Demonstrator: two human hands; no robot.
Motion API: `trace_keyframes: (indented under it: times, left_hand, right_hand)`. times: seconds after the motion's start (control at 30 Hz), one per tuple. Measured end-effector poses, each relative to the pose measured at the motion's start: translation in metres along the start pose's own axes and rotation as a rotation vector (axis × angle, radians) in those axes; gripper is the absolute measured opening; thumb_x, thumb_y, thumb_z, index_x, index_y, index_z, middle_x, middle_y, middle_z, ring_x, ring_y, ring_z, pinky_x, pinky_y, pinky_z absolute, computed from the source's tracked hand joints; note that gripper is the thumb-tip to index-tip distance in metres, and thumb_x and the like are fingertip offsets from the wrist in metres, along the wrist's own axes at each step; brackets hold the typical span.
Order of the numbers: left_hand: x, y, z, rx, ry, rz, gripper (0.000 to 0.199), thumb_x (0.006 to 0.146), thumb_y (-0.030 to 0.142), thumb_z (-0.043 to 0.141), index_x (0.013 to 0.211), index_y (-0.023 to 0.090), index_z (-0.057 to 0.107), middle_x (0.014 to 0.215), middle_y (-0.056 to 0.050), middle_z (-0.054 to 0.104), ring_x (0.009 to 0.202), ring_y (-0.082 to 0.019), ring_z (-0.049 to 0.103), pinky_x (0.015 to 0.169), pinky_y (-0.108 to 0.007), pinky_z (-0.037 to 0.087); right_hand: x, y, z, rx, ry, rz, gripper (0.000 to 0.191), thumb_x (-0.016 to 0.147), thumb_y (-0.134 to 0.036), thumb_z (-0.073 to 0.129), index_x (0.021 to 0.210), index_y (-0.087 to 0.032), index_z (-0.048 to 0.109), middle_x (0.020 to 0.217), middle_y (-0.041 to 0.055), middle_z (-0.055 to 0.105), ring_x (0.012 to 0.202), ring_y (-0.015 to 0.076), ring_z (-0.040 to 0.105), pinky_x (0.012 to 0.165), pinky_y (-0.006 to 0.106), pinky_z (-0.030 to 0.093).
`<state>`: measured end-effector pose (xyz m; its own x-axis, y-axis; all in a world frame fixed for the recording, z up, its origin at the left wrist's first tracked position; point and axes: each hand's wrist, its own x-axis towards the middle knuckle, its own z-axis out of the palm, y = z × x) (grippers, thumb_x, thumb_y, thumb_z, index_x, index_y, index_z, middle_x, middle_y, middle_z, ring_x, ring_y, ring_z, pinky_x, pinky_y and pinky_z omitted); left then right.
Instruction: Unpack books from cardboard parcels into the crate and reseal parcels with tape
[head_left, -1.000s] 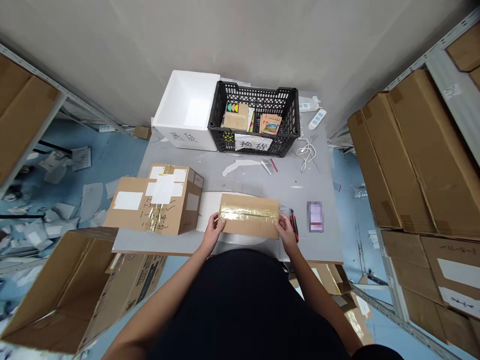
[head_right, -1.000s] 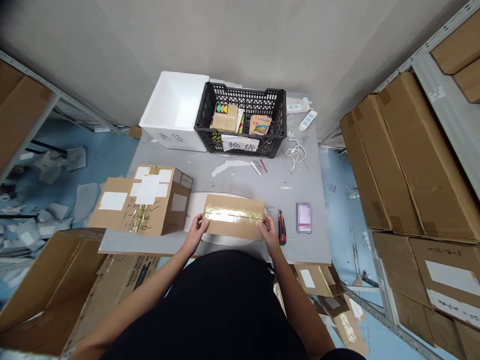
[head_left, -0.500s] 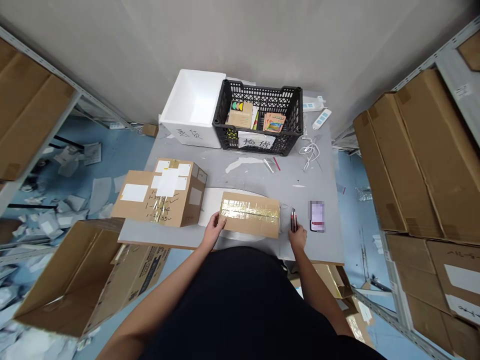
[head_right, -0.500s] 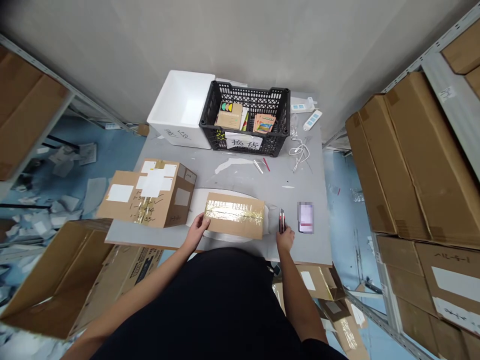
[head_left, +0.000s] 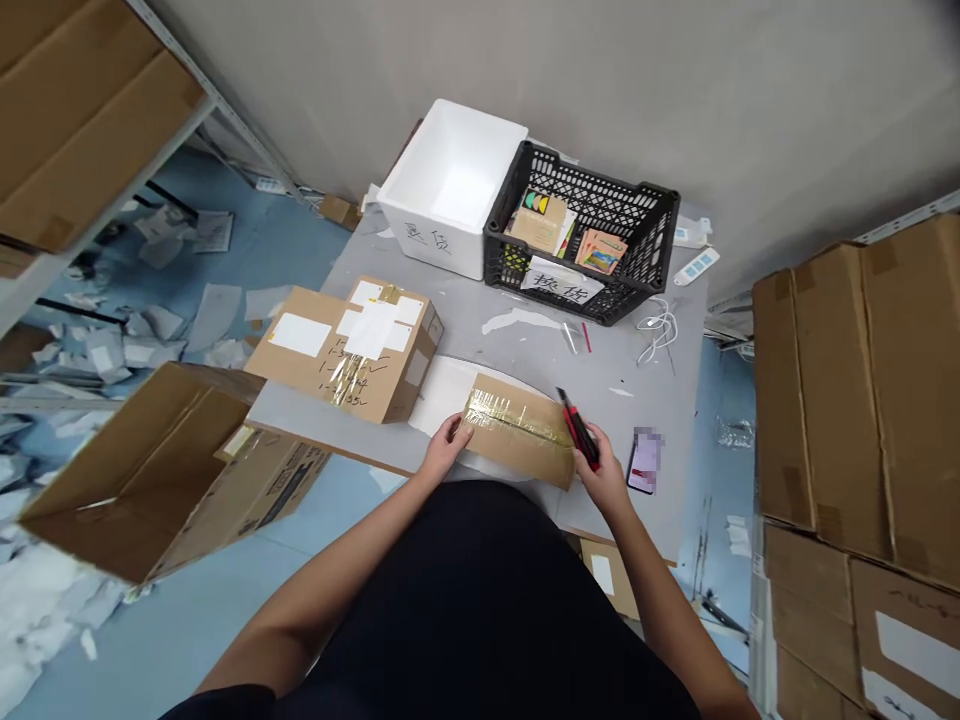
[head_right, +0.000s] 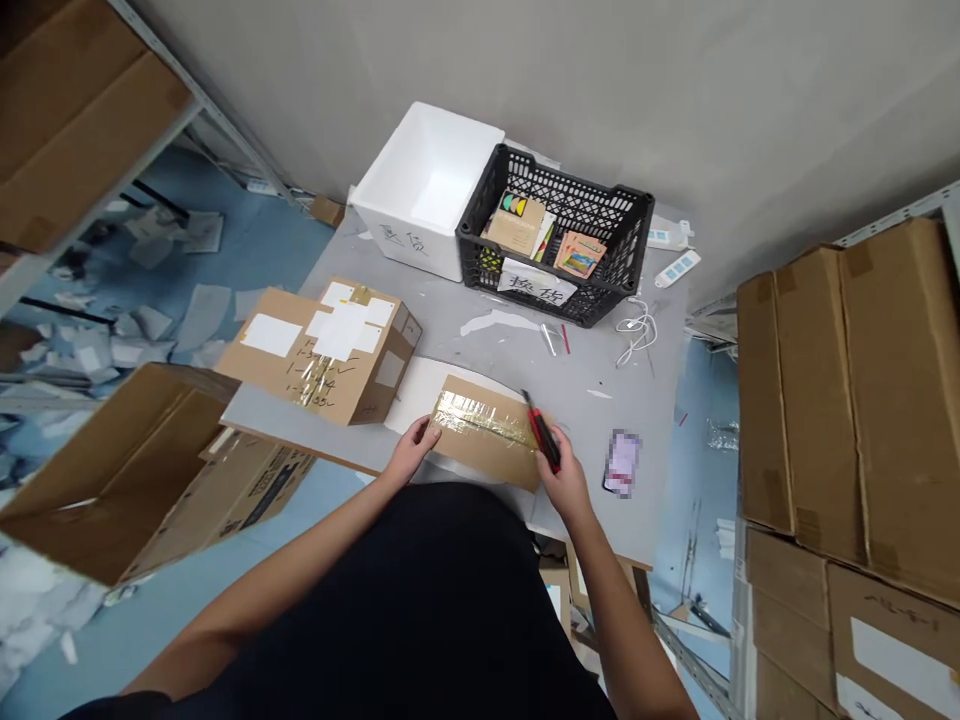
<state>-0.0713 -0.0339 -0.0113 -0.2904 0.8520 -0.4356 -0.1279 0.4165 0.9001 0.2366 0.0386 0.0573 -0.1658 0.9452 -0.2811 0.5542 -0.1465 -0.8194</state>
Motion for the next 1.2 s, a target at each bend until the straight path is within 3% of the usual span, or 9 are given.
trace_keyframes:
  times: [0.1, 0.17, 0.27, 0.47, 0.97, 1.2]
  left_hand:
    - [0.000, -0.007, -0.001, -0.020, 0.018, -0.028, 0.058, 0.077, 0.053, 0.066, 0.123, 0.020, 0.056, 0.131, -0.011, 0.060, 0.121, -0.028, 0.056, 0.107, -0.042, 0.041]
    - [0.001, -0.011, -0.002, -0.032, 0.024, -0.040, 0.058, 0.075, 0.054, 0.068, 0.122, 0.020, 0.057, 0.130, -0.011, 0.061, 0.120, -0.028, 0.057, 0.106, -0.042, 0.041]
    - [0.002, -0.016, -0.004, -0.063, 0.033, -0.048, 0.060, 0.073, 0.054, 0.070, 0.121, 0.020, 0.058, 0.128, -0.010, 0.063, 0.121, -0.028, 0.057, 0.106, -0.043, 0.042]
    - [0.004, -0.023, -0.005, -0.090, 0.045, -0.046, 0.056, 0.074, 0.050, 0.072, 0.120, 0.021, 0.061, 0.126, -0.010, 0.064, 0.123, -0.028, 0.055, 0.109, -0.045, 0.039]
    - [0.006, -0.027, -0.005, -0.058, 0.068, -0.045, 0.056, 0.075, 0.049, 0.072, 0.122, 0.020, 0.061, 0.125, -0.011, 0.064, 0.122, -0.030, 0.056, 0.109, -0.046, 0.039]
    - [0.004, -0.027, -0.003, -0.029, 0.114, -0.047, 0.052, 0.076, 0.048, 0.071, 0.118, 0.018, 0.063, 0.121, -0.012, 0.066, 0.116, -0.028, 0.060, 0.105, -0.044, 0.043]
  right_hand:
    - [0.017, -0.046, 0.013, -0.220, -0.291, -0.288, 0.053, 0.091, -0.033, 0.050, 0.144, -0.030, 0.045, 0.131, 0.0072, 0.061, 0.114, 0.0269, 0.060, 0.096, 0.043, 0.048]
    - [0.029, -0.066, 0.025, -0.346, -0.448, -0.393, 0.053, 0.093, -0.028, 0.046, 0.146, -0.035, 0.043, 0.125, 0.0049, 0.063, 0.111, 0.0249, 0.060, 0.095, 0.041, 0.048]
    - [0.044, -0.081, 0.041, -0.529, -0.569, -0.457, 0.054, 0.094, -0.025, 0.045, 0.146, -0.039, 0.042, 0.104, 0.0043, 0.067, 0.093, 0.0220, 0.063, 0.083, 0.034, 0.050]
    - [0.055, -0.092, 0.054, -0.648, -0.638, -0.526, 0.057, 0.092, -0.020, 0.045, 0.144, -0.041, 0.045, 0.090, 0.0029, 0.065, 0.079, 0.0190, 0.059, 0.074, 0.028, 0.047]
    - [0.050, -0.095, 0.068, -0.780, -0.623, -0.508, 0.060, 0.090, -0.015, 0.043, 0.145, -0.038, 0.045, 0.094, 0.0045, 0.065, 0.071, 0.0193, 0.056, 0.071, 0.029, 0.041]
    - [0.043, -0.106, 0.066, -1.114, -0.716, -0.470, 0.079, 0.085, -0.006, 0.044, 0.153, -0.040, 0.024, 0.110, 0.0067, 0.064, 0.084, 0.0208, 0.062, 0.070, 0.028, 0.043]
